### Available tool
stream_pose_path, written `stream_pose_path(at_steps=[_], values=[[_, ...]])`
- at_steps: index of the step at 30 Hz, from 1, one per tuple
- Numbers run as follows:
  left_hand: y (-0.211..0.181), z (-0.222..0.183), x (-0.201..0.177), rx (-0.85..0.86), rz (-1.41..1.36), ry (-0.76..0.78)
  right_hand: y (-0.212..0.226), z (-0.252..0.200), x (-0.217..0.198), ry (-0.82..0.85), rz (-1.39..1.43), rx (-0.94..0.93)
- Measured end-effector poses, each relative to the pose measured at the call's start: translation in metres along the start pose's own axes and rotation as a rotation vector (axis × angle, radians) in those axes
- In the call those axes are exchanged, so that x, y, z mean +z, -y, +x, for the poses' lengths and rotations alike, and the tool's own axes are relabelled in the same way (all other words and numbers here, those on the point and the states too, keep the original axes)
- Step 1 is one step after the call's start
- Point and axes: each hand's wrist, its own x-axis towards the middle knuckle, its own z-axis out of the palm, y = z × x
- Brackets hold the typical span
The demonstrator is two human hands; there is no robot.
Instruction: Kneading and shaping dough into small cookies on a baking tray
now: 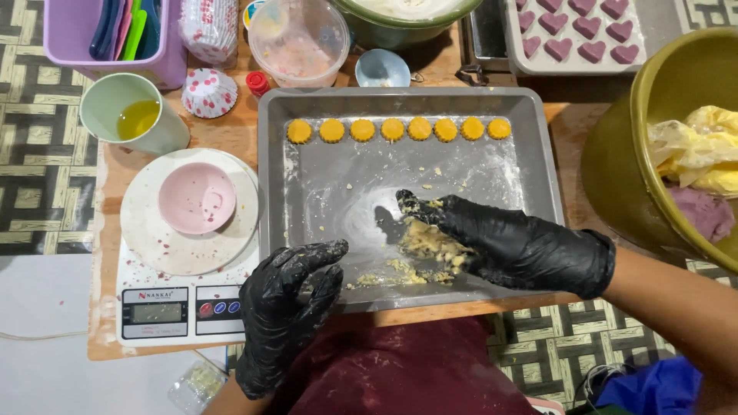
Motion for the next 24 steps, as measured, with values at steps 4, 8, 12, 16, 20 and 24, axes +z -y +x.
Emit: stream_pose_path(at_steps=[4,8,12,16,20,24], values=[[-0.004,0.003,-0.002,-0.022,-0.013,-0.005,0.003,0.002,0.007,-0.068,0.191,0.082],[-0.006,0.005,-0.003,-0.051,0.009,-0.008,0.012,0.014,0.02,-0.145,0.13,0.083],[-0.005,0.004,-0.003,-0.058,0.004,-0.011,-0.005,0.023,0.042,-0.32,-0.242,0.012],[-0.006,0.005,-0.003,-0.04,0.0,-0.005,0.01,0.013,0.026,-0.317,0.888,0.616],[-0.008,0.005,-0.005,-0.075,-0.017,0.003,-0.022,-0.017,0.036,-0.527,0.737,0.614],[-0.007,0.006,-0.004,-0.015,-0.013,-0.039,-0.026,-0.01,0.019,-0.5,0.14,0.368]])
